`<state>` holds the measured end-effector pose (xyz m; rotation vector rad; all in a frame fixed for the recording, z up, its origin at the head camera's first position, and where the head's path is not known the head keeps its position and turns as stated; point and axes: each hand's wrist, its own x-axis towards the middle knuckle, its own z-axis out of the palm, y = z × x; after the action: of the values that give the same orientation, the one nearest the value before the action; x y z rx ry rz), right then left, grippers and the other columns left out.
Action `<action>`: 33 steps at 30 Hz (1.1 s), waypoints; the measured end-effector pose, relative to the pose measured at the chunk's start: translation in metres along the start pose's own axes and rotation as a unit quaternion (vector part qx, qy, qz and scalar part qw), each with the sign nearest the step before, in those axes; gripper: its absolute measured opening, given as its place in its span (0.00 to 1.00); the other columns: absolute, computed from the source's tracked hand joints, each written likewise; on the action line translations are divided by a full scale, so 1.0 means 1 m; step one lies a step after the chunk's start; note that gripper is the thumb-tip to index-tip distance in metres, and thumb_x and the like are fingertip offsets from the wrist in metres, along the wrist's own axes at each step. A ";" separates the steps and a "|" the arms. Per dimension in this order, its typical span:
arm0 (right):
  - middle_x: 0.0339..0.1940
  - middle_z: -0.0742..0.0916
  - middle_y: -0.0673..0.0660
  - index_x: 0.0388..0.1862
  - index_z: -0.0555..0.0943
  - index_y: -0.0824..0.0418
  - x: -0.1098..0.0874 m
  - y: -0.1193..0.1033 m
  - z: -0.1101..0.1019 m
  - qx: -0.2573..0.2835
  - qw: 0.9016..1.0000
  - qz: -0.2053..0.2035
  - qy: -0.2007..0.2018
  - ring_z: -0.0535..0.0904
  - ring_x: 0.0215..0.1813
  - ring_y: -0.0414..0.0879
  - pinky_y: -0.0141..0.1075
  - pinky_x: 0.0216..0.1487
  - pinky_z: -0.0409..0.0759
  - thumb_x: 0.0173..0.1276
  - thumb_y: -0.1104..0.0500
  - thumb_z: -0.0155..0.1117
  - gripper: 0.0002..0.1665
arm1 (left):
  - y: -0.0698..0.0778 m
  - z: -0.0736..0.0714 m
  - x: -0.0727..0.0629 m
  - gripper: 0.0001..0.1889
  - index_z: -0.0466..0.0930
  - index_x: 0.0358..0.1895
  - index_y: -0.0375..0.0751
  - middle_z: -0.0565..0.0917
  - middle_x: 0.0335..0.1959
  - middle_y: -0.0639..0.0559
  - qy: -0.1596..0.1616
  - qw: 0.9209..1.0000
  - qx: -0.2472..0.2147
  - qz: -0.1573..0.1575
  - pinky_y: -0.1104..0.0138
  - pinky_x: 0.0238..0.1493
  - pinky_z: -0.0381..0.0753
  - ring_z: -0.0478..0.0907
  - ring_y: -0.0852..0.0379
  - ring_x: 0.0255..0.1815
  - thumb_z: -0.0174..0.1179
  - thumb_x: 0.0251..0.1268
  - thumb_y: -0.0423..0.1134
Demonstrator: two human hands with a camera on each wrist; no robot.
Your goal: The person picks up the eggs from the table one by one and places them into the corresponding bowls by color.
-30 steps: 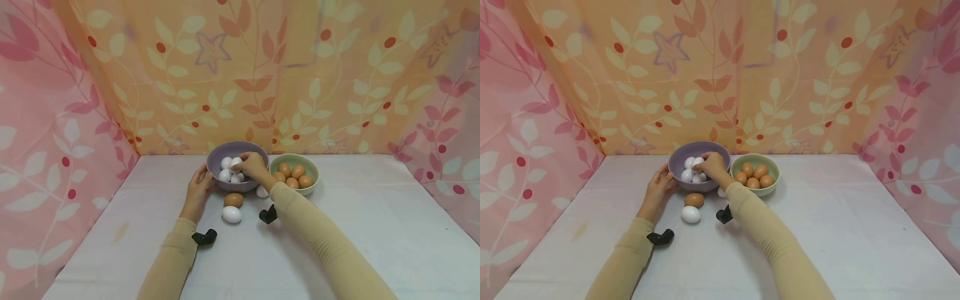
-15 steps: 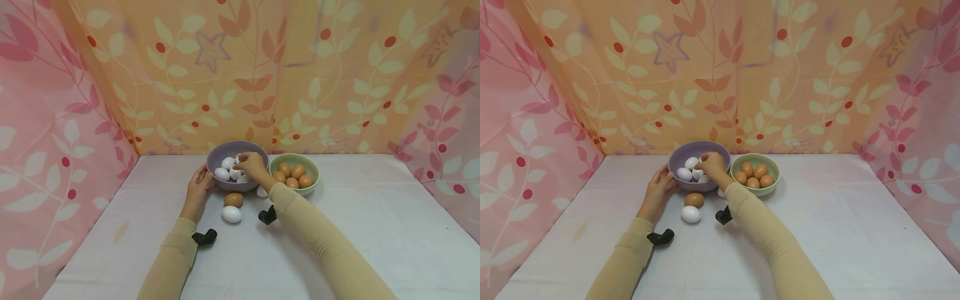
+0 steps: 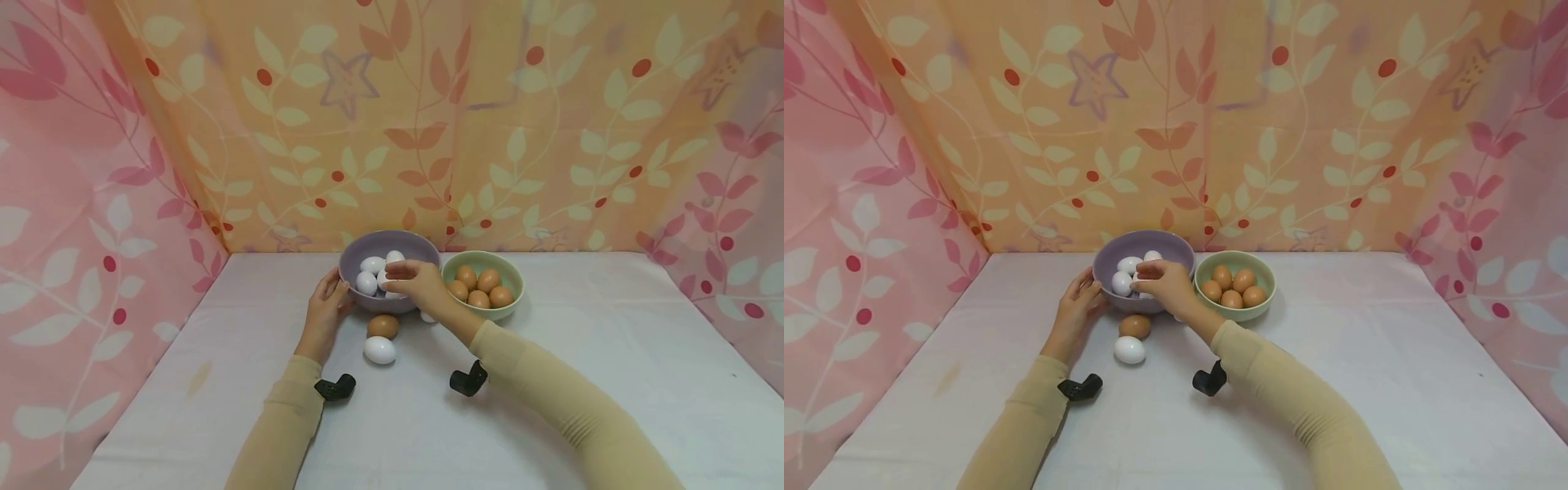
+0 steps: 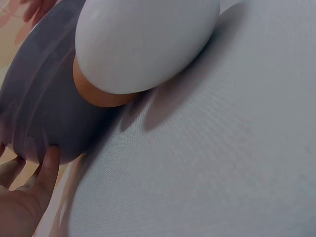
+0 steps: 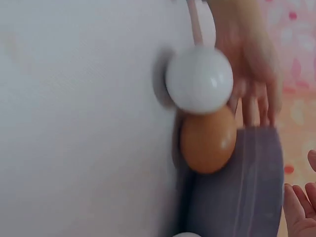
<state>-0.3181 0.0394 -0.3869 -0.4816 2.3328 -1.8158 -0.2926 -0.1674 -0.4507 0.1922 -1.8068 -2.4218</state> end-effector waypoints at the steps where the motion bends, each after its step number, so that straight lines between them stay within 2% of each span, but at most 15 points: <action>1: 0.57 0.86 0.64 0.56 0.83 0.65 -0.006 0.000 0.000 0.003 1.000 -0.002 -0.008 0.83 0.60 0.51 0.30 0.55 0.81 0.60 0.62 0.74 0.24 | 0.000 0.000 0.000 0.29 0.58 0.77 0.47 0.59 0.80 0.49 0.000 1.000 -0.001 0.000 0.51 0.70 0.70 0.63 0.51 0.76 0.53 0.77 0.38; 8: 0.57 0.86 0.64 0.58 0.82 0.66 -0.041 -0.002 -0.003 0.018 0.999 0.008 -0.046 0.83 0.60 0.51 0.33 0.56 0.82 0.59 0.60 0.75 0.27 | 0.000 0.000 -0.001 0.30 0.57 0.78 0.45 0.59 0.80 0.48 -0.004 1.000 0.001 0.008 0.50 0.70 0.71 0.63 0.52 0.75 0.53 0.77 0.37; 13: 0.56 0.87 0.63 0.58 0.82 0.65 -0.055 0.000 -0.005 0.011 0.998 0.010 -0.054 0.83 0.60 0.51 0.37 0.58 0.82 0.58 0.59 0.76 0.29 | 0.002 0.001 -0.002 0.30 0.58 0.77 0.47 0.59 0.80 0.50 0.003 1.000 0.000 -0.001 0.52 0.69 0.71 0.64 0.53 0.75 0.54 0.76 0.39; 16: 0.56 0.87 0.64 0.58 0.82 0.65 -0.060 0.003 -0.005 0.011 0.998 0.015 -0.056 0.83 0.60 0.51 0.37 0.58 0.82 0.58 0.60 0.76 0.28 | 0.002 0.001 -0.002 0.30 0.58 0.77 0.47 0.58 0.80 0.50 0.001 1.000 -0.004 -0.001 0.52 0.70 0.71 0.63 0.54 0.75 0.53 0.76 0.38; 24: 0.53 0.88 0.65 0.57 0.81 0.69 -0.068 0.014 0.000 0.020 0.997 0.024 -0.072 0.82 0.60 0.56 0.30 0.52 0.83 0.57 0.61 0.76 0.29 | 0.003 0.002 -0.003 0.30 0.58 0.77 0.47 0.58 0.80 0.50 -0.002 1.000 -0.001 -0.003 0.52 0.71 0.70 0.63 0.53 0.76 0.54 0.76 0.39; 29: 0.51 0.88 0.64 0.55 0.83 0.67 -0.071 0.020 0.005 0.008 0.997 0.028 -0.072 0.83 0.58 0.55 0.31 0.50 0.83 0.55 0.59 0.78 0.28 | 0.002 0.002 -0.002 0.30 0.58 0.77 0.47 0.58 0.80 0.49 -0.002 1.000 -0.003 -0.004 0.52 0.71 0.70 0.63 0.53 0.76 0.54 0.76 0.38; 33: 0.49 0.89 0.66 0.53 0.83 0.70 -0.073 0.024 0.009 0.010 0.997 0.028 -0.072 0.85 0.55 0.55 0.32 0.49 0.84 0.55 0.62 0.78 0.27 | 0.002 0.002 -0.002 0.30 0.58 0.77 0.46 0.58 0.80 0.48 0.001 1.000 -0.003 -0.002 0.51 0.71 0.70 0.64 0.52 0.75 0.53 0.76 0.38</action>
<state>-0.2511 0.0608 -0.4186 -0.5197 2.2091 -1.7171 -0.2908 -0.1659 -0.4479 0.1969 -1.8003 -2.4285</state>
